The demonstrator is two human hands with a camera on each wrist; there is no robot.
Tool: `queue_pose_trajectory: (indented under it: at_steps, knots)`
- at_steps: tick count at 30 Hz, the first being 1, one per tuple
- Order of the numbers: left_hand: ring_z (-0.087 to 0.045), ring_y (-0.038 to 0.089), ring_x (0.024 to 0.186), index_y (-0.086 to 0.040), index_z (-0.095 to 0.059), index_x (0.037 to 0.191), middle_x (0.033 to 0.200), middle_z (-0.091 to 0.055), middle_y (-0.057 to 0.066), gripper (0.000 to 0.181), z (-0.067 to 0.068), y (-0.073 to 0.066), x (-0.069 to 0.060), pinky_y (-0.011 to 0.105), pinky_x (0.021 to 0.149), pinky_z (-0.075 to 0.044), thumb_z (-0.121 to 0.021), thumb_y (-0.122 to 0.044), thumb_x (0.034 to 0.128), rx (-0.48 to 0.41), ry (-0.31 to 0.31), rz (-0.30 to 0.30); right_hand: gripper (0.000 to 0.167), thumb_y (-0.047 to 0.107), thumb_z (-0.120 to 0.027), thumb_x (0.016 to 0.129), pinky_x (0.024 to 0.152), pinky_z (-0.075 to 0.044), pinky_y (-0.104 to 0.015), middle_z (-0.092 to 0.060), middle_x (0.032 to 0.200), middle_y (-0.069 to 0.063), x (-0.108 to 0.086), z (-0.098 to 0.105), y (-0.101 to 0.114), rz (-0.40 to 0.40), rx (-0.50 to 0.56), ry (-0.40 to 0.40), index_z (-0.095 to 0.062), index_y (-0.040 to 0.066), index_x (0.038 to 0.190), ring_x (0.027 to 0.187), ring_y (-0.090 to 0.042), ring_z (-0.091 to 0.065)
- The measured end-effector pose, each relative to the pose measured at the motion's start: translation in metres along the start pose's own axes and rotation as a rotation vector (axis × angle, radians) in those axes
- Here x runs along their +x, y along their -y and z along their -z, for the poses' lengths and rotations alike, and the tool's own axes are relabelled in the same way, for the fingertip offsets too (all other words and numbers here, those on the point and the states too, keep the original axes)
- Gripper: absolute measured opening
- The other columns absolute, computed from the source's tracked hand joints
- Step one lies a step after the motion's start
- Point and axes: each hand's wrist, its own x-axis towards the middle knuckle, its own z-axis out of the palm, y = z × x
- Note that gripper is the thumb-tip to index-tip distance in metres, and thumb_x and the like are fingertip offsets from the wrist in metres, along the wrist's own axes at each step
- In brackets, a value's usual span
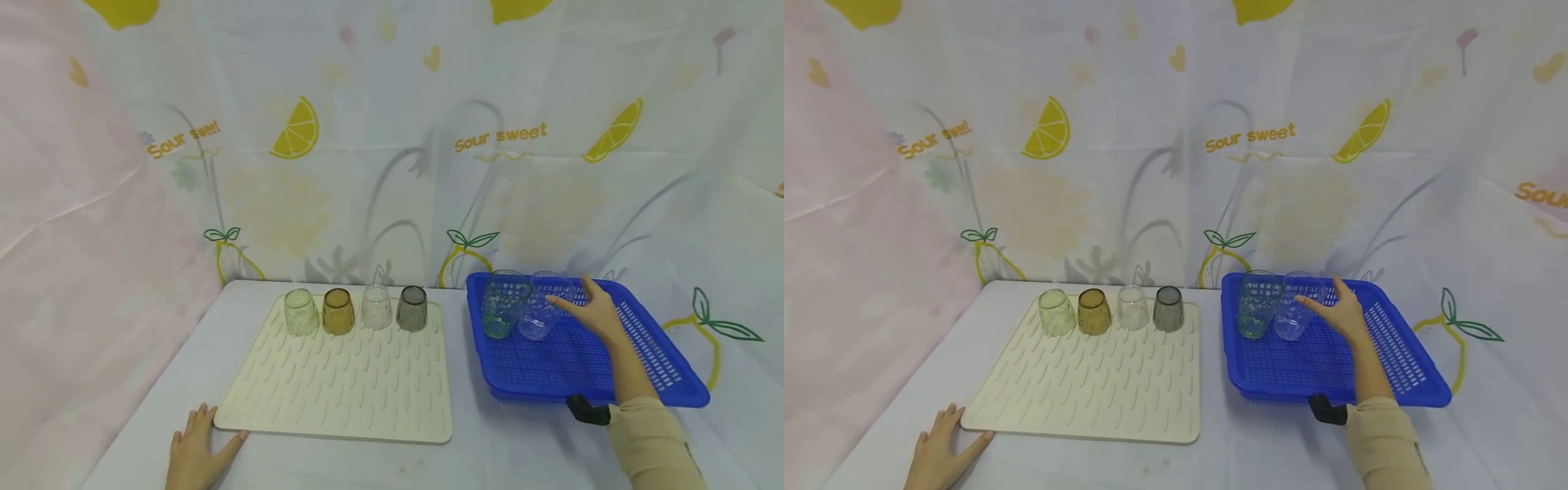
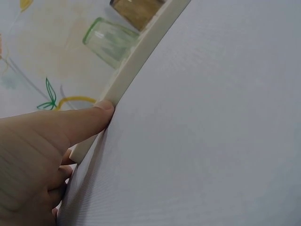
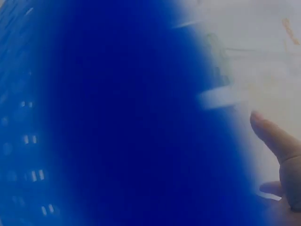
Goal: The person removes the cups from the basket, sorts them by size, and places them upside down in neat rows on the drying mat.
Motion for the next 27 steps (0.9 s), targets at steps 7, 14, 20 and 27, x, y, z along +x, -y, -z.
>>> queue_pose_trajectory:
  at_steps: [7, 14, 20, 27]
  knots:
    - [-0.016, 0.059, 0.129, 0.021, -0.036, 0.127, 0.134, -0.023, 0.048, 0.081, 0.0, 0.002, -0.002, 0.074, 0.102, -0.006, -0.068, -0.037, 0.0823, 0.007, -0.039, -0.01, 0.106, 0.051, -0.065, 0.084, 0.092, -0.036, -0.07, -0.02, 0.149, -0.032, 0.031, -0.033, -0.053, 0.01, 0.018, -0.034, 0.002, 0.003, 0.15, 0.132, -0.051, -0.026]
    - [-0.016, 0.059, 0.129, 0.021, -0.034, 0.128, 0.135, -0.021, 0.047, 0.082, -0.001, 0.002, -0.001, 0.074, 0.102, -0.006, -0.067, -0.04, 0.0831, 0.015, -0.023, -0.015, 0.109, 0.055, -0.069, 0.078, 0.094, -0.037, -0.066, -0.02, 0.153, -0.022, 0.075, -0.065, -0.125, 0.018, 0.059, -0.191, 0.0, 0.012, 0.151, 0.134, -0.045, -0.029]
    - [-0.018, 0.059, 0.129, 0.021, -0.036, 0.127, 0.134, -0.023, 0.047, 0.081, 0.0, 0.003, -0.001, 0.074, 0.101, -0.008, -0.068, -0.039, 0.0825, 0.032, -0.035, -0.016, 0.108, 0.053, -0.074, 0.074, 0.09, -0.039, -0.064, -0.035, 0.147, -0.018, 0.078, -0.072, -0.127, 0.029, 0.13, -0.242, -0.006, 0.017, 0.15, 0.129, -0.041, -0.037]
    - [-0.014, 0.058, 0.131, 0.021, -0.033, 0.129, 0.137, -0.02, 0.046, 0.083, 0.0, 0.001, 0.001, 0.073, 0.103, -0.003, -0.067, -0.04, 0.0831, 0.01, 0.012, 0.013, 0.112, 0.057, -0.073, 0.072, 0.09, -0.039, -0.067, -0.038, 0.144, -0.022, 0.071, -0.065, -0.123, 0.041, 0.058, -0.233, -0.009, 0.011, 0.152, 0.126, -0.044, -0.039]
